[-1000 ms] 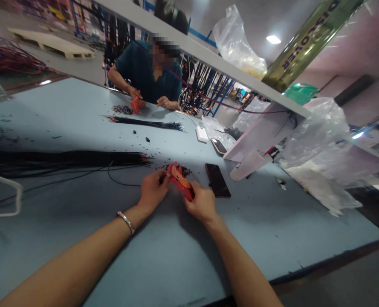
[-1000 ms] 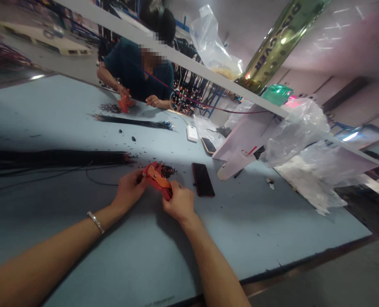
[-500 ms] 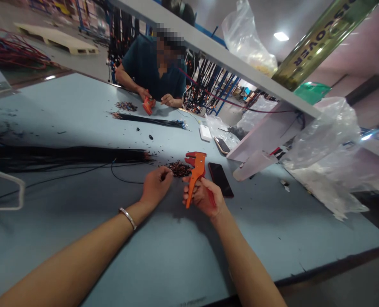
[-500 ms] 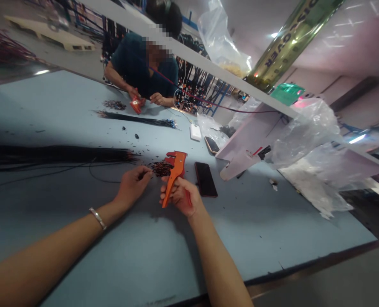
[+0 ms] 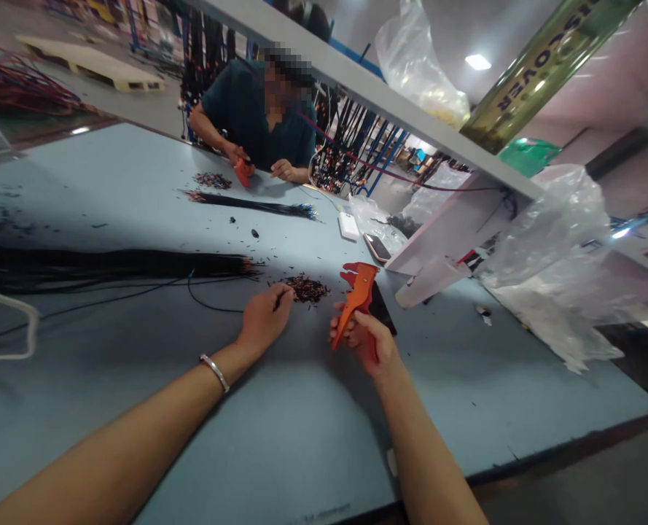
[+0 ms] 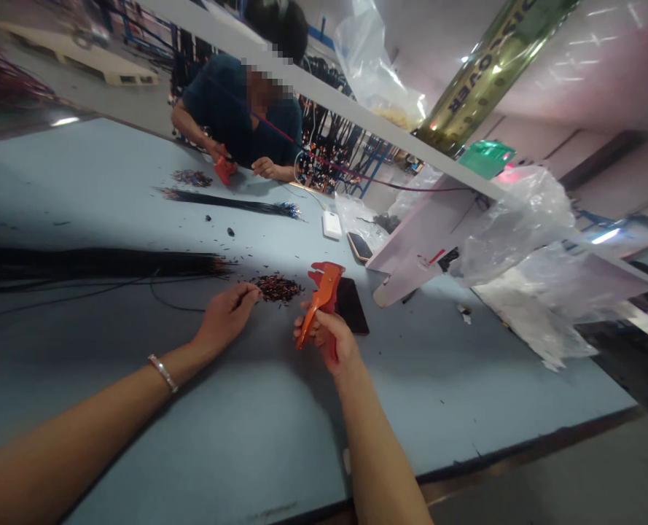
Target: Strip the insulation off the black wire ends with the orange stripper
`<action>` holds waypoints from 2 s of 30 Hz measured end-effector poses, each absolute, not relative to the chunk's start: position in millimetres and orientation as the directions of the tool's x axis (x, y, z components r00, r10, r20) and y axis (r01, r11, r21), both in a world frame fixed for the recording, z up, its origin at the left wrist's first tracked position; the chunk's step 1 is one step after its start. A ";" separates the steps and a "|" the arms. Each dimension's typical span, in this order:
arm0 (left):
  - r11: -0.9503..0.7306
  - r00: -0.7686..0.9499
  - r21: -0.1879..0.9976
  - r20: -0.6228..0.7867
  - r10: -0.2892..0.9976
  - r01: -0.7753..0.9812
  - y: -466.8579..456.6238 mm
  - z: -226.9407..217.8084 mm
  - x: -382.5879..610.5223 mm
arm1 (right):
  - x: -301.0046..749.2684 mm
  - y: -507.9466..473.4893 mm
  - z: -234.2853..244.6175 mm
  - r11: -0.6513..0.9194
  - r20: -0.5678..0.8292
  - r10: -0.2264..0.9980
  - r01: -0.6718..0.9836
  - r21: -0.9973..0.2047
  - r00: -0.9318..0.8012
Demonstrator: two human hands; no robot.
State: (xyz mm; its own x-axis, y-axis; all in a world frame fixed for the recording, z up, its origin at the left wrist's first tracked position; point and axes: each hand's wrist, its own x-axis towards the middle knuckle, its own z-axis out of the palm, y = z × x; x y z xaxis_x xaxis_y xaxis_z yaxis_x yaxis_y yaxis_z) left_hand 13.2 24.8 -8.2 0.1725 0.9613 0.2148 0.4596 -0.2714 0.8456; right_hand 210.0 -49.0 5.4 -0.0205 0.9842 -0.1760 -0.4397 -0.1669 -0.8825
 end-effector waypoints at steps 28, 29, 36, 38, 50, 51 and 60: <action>-0.384 0.250 0.858 0.311 0.917 0.341 19.8 0.2 8.1 | 199.8 -62.2 2.1 -0.353 -0.210 0.895 -0.338 -0.872 -0.393; -0.400 0.261 0.855 0.324 0.909 0.330 19.8 -0.1 8.1 | 200.1 -62.2 1.6 -0.352 -0.204 0.893 -0.340 -0.872 -0.401; -0.450 0.282 0.837 0.372 0.885 0.309 20.8 -4.3 8.0 | 202.6 -61.3 -2.2 -0.334 -0.163 0.897 -0.387 -0.860 -0.412; -0.462 0.294 0.834 0.380 0.877 0.300 21.2 -5.2 8.2 | 202.8 -61.4 -2.6 -0.335 -0.165 0.894 -0.378 -0.863 -0.416; -0.500 0.324 0.829 0.415 0.850 0.250 20.2 -7.0 8.0 | 203.8 -61.6 -5.4 -0.349 -0.193 0.882 -0.322 -0.880 -0.429; -0.498 0.326 0.832 0.414 0.850 0.243 19.7 -6.1 7.8 | 203.7 -61.7 -5.1 -0.349 -0.194 0.882 -0.320 -0.880 -0.429; -0.488 0.317 0.847 0.414 0.853 0.209 18.6 -3.1 7.4 | 203.2 -61.9 -2.6 -0.339 -0.188 0.887 -0.318 -0.885 -0.423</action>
State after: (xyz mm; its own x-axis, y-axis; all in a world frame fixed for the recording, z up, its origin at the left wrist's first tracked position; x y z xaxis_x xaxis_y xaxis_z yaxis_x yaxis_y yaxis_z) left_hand 7.4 18.6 -3.1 0.3173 0.8534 0.4136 0.2092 -0.4884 0.8472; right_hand 203.2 -61.9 -2.6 -0.4225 0.8866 -0.1880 -0.3179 -0.3392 -0.8854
